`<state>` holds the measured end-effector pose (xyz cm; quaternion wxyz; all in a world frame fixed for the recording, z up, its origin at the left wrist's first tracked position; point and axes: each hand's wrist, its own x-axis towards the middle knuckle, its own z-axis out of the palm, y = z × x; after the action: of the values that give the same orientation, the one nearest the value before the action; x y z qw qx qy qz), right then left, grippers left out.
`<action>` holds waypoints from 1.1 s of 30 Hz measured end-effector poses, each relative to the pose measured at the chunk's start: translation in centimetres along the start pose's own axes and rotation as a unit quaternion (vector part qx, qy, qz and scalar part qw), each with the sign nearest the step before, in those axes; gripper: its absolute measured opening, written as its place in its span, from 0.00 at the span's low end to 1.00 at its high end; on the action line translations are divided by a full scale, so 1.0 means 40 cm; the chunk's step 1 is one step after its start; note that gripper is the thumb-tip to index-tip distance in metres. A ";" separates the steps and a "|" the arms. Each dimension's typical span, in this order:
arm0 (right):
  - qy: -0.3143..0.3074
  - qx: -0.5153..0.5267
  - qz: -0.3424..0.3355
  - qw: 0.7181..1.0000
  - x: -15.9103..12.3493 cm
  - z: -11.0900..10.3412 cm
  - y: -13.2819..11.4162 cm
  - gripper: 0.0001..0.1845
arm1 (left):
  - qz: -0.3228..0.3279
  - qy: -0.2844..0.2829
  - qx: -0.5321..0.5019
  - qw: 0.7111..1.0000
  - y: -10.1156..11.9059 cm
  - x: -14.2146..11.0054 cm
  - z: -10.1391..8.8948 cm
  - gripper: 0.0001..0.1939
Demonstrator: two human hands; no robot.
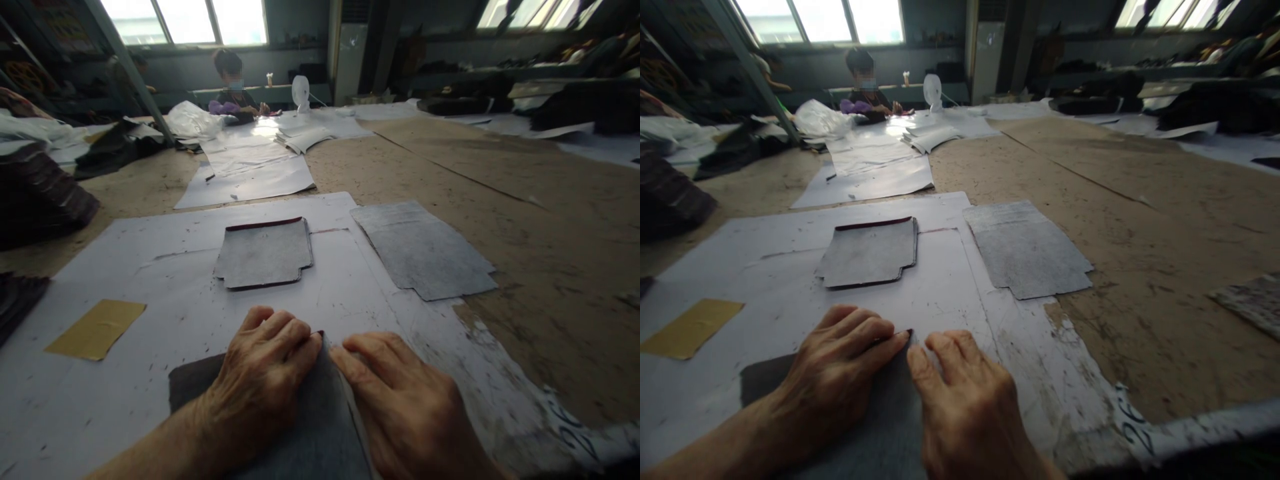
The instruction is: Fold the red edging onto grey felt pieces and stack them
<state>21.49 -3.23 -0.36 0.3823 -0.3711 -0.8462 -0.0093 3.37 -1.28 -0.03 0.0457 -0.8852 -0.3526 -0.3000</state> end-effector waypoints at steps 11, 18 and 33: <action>-0.125 -0.061 -0.060 0.988 0.018 0.009 0.025 0.20 | -0.003 0.005 -0.010 1.000 -0.011 0.002 -0.016 0.12; -0.139 -0.077 -0.080 0.984 0.016 0.011 0.025 0.19 | 0.004 -0.048 0.026 0.999 -0.042 -0.047 -0.078 0.13; -0.179 0.062 -0.107 0.976 0.079 -0.013 0.065 0.19 | 0.030 -0.040 0.047 0.998 -0.043 -0.067 -0.060 0.14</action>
<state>22.12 0.46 1.40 0.2440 -0.2496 -0.9346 0.0687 -0.50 -2.30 0.19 0.0818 -0.9035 -0.3410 -0.2462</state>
